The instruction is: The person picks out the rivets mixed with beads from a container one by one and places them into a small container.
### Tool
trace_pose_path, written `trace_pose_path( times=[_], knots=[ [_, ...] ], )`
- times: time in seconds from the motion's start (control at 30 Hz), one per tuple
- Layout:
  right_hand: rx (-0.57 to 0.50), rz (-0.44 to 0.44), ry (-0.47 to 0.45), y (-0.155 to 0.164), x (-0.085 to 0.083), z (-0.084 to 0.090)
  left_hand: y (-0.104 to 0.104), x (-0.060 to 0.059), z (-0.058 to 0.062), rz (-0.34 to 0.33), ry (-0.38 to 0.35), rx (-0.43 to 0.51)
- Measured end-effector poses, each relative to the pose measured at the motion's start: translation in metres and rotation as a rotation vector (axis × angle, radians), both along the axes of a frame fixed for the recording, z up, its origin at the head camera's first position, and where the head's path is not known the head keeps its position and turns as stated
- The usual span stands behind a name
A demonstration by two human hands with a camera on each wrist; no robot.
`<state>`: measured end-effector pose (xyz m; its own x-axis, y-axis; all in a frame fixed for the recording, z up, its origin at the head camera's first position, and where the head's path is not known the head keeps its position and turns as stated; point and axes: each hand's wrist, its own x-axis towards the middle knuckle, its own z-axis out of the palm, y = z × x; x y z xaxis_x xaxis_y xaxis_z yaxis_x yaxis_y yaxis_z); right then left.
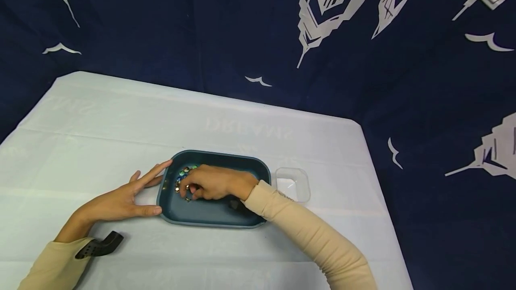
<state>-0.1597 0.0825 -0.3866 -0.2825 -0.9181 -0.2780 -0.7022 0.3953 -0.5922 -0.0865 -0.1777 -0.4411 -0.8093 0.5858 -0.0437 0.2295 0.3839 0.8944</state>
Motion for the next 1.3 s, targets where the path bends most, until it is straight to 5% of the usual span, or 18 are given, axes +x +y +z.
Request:
trace_pose_path(
  times=[0.27,1.3],
  knots=[
    [0.011,0.031,0.096,-0.006,0.003,-0.003,0.000,0.000,0.001,0.005,-0.007,-0.004],
    [0.062,0.043,0.143,-0.007,0.009,-0.014,0.000,0.000,-0.001,-0.001,0.006,0.000]
  ],
)
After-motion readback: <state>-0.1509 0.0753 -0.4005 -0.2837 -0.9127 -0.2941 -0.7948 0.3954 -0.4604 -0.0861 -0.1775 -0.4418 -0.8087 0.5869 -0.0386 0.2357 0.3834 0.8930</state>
